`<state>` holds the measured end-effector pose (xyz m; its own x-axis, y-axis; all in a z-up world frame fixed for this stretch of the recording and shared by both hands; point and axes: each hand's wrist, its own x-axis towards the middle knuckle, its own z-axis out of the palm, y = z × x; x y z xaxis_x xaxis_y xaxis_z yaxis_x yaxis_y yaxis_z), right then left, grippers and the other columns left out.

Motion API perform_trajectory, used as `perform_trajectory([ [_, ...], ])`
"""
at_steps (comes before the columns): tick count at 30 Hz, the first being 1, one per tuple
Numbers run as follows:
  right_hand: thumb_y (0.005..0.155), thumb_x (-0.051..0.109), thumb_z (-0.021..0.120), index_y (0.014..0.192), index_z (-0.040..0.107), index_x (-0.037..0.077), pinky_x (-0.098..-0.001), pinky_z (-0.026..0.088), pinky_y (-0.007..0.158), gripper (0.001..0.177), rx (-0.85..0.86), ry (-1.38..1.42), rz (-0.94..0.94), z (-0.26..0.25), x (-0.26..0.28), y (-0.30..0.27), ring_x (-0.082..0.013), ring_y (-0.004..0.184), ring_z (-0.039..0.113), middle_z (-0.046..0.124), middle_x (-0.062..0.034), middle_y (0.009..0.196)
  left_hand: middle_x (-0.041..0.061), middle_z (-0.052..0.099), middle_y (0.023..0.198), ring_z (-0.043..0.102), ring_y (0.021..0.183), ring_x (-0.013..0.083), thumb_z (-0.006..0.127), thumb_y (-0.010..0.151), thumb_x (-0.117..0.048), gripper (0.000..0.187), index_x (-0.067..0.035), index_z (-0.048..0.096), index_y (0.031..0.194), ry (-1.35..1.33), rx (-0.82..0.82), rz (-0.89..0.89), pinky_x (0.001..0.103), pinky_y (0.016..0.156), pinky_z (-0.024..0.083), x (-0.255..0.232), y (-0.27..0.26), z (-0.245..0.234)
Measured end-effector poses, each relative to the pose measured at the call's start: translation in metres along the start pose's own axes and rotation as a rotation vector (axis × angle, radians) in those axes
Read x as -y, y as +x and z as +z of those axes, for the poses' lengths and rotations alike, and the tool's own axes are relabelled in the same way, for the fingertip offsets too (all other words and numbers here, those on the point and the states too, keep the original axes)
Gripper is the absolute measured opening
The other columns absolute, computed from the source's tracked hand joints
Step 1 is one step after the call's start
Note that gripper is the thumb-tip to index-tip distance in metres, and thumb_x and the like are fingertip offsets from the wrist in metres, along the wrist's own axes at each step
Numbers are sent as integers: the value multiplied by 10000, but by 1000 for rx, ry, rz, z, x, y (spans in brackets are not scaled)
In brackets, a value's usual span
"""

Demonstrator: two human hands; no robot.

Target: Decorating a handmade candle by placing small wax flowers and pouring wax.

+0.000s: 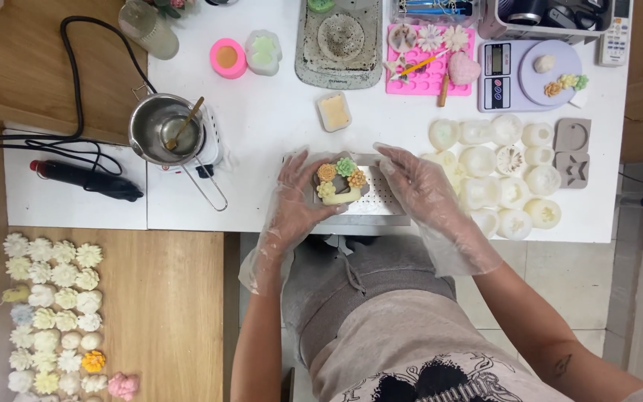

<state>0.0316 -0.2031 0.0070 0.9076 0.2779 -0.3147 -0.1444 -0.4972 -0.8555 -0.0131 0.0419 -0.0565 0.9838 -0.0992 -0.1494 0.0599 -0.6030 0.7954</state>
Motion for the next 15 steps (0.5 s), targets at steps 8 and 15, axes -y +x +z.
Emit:
perform_trajectory([
  [8,956,328,644,1446,477,-12,-308,613,874,619,-50,550,271,23,-16,-36,-170,976,723,739,-131,1076,124,383,1596,262,1534,391,946,647,-366,874,-175,568,1411,-29,-81,-41,520,1245,282,-8,-16,12],
  [15,960,225,660,1440,421,-60,-336,572,995,607,-123,966,321,53,-23,-46,-200,1103,696,681,-191,1249,167,353,1599,248,1538,452,919,712,-345,889,-156,483,1463,17,-321,-12,580,1219,322,-8,-36,41],
])
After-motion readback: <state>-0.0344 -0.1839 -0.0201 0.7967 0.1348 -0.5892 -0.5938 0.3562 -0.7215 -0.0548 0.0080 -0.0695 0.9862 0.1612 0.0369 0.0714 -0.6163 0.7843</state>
